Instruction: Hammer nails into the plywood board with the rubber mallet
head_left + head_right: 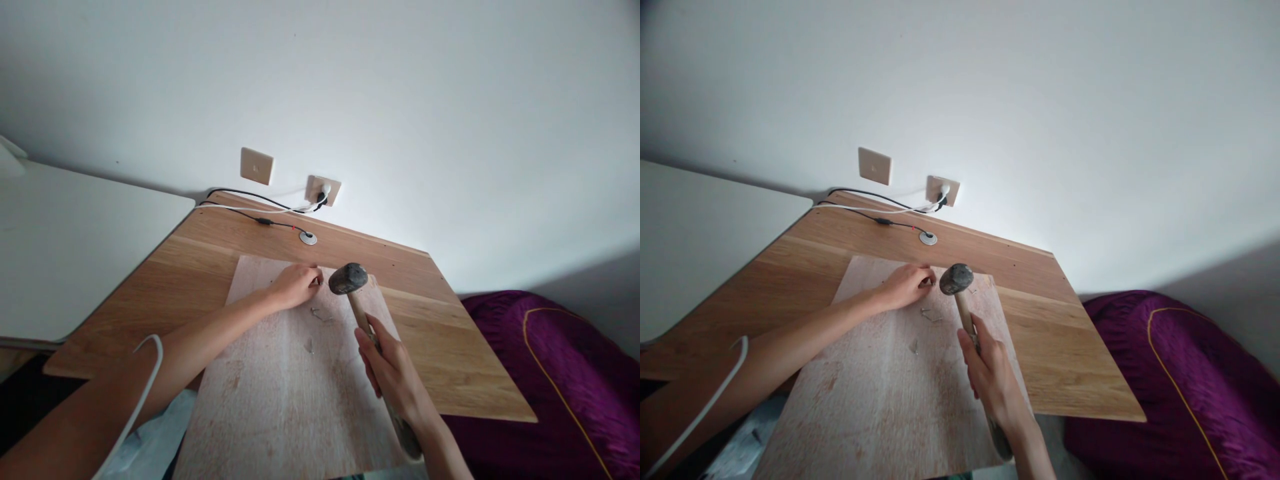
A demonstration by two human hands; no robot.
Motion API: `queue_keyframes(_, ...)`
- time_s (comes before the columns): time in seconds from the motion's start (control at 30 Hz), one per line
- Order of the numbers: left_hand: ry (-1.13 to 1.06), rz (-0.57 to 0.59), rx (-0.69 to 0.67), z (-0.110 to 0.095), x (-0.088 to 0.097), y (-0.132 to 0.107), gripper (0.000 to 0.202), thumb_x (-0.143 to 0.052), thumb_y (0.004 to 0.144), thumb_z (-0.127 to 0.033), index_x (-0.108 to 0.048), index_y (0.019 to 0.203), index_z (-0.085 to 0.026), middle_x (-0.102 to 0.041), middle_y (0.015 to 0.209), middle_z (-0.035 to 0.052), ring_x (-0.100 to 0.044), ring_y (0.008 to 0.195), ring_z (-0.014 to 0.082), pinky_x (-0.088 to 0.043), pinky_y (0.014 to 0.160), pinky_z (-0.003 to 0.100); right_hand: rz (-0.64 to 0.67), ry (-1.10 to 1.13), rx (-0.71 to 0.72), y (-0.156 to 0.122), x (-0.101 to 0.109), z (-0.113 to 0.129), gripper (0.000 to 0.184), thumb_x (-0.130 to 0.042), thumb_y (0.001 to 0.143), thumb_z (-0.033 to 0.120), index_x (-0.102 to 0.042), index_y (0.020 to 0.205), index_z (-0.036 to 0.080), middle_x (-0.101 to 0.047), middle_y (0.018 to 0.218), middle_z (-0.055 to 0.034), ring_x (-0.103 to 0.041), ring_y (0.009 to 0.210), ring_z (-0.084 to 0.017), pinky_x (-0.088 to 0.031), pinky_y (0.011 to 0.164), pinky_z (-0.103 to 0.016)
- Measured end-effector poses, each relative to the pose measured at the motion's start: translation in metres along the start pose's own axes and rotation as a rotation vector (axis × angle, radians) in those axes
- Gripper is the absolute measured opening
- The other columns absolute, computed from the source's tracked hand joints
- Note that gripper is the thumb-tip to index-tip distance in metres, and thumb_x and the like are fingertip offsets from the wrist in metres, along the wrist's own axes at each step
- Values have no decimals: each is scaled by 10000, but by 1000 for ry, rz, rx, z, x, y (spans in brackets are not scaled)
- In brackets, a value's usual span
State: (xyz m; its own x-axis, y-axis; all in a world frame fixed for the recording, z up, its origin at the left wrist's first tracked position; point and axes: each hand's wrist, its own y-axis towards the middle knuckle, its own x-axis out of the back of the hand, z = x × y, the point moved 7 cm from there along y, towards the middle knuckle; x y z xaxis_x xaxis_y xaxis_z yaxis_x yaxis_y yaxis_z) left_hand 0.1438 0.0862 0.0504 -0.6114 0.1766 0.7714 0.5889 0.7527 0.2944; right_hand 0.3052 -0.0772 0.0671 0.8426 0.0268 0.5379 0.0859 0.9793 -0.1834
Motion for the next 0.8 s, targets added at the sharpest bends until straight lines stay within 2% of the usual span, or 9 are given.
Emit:
queue_keyframes(0.03,3,-10,8,0,1,-1,111,-730,891,-159,-735,996,-195,-715,1062,81,-704,1011,257,-544,929,352,-2,-4,15,2,0,5,548,-472,1036,637,-563,1349,197,-478,595,103,-458,378,-90,-344,339,-181)
queue_keyframes(0.1,12,-29,10,-1,4,-1,248,-807,854,-233,-710,1077,-185,-680,1122,96,-688,1049,273,-547,949,369,-1,-13,42,7,-1,14,528,-460,1050,614,-559,1347,189,-461,570,112,-458,375,-90,-348,343,-177)
queue_keyframes(0.2,18,-27,1,-3,5,-2,330,-834,840,-271,-689,1118,-169,-658,1114,104,-677,1061,284,-548,954,377,52,-41,49,14,-7,19,512,-458,1058,588,-551,1352,180,-455,523,121,-454,358,-95,-356,345,-178)
queue_keyframes(0.3,7,-22,8,-2,4,-1,297,-836,842,-264,-694,1086,-172,-658,1084,93,-679,1041,275,-545,942,364,77,-50,39,15,-10,15,505,-460,1059,580,-547,1354,178,-457,534,120,-454,360,-92,-358,348,-177)
queue_keyframes(0.53,-20,-18,35,0,4,0,135,-802,902,-277,-717,929,-177,-680,977,67,-689,969,251,-531,890,336,-17,19,-9,-2,3,-10,551,-466,1047,629,-524,1369,185,-466,576,115,-422,359,-83,-325,332,-180)
queue_keyframes(0.67,-5,-12,33,-1,4,1,94,-768,921,-228,-719,867,-169,-697,924,59,-693,907,231,-513,821,309,5,-14,-53,-11,4,-21,609,-462,1036,649,-515,1402,165,-449,502,123,-416,352,-100,-319,343,-190)
queue_keyframes(0.8,2,-11,4,-2,3,2,92,-744,925,-180,-721,838,-163,-718,931,65,-698,897,228,-501,803,305,48,-21,-49,-14,0,-18,596,-451,1046,637,-530,1394,159,-445,482,119,-416,367,-106,-327,368,-201)
